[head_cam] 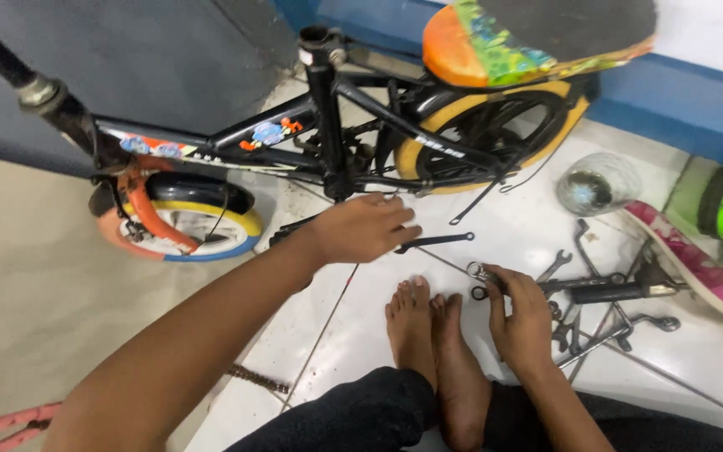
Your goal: The person uses a wrench to loosen and remove the bolt securing the bicycle seat. They lift the seat off the post and set it aside. The person then uses the wrench to loosen and remove the bolt from the seat post clamp, detaching the post from the bicycle frame.
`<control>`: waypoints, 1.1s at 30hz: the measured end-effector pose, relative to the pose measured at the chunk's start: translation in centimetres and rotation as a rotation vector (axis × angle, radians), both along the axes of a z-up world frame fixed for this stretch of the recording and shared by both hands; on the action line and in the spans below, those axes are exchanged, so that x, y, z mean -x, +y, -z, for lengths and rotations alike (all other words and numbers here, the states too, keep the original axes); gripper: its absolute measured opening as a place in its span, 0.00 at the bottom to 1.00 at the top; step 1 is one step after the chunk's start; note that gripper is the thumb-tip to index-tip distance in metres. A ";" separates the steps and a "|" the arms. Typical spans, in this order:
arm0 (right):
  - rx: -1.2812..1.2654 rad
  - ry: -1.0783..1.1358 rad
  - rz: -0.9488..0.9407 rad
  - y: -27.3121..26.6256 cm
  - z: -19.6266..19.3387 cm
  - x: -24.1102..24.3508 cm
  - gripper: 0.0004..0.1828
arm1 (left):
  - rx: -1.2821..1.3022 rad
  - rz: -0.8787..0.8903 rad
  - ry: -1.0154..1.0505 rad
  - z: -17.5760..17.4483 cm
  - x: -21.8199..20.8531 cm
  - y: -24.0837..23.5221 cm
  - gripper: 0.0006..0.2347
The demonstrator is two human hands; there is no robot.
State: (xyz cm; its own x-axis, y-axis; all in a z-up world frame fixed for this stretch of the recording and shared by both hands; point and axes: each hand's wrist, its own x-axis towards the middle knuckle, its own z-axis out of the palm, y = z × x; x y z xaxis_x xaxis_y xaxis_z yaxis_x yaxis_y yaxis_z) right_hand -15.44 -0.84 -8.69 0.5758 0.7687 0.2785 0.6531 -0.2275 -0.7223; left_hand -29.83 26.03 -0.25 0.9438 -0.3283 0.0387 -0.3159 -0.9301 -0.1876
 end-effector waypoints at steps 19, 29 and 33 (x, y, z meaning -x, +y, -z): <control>0.004 0.124 0.050 0.1 -1.4 -1.7 0.13 | -0.030 -0.064 -0.333 -4.8 -0.5 1.0 0.07; -0.214 0.159 -0.215 2.7 -4.9 -0.1 0.17 | 0.878 -0.618 -0.714 -14.0 -3.0 4.3 0.28; -0.369 0.166 -0.241 7.8 -11.3 0.2 0.14 | 1.511 -0.725 -0.607 -14.4 -3.9 6.6 0.22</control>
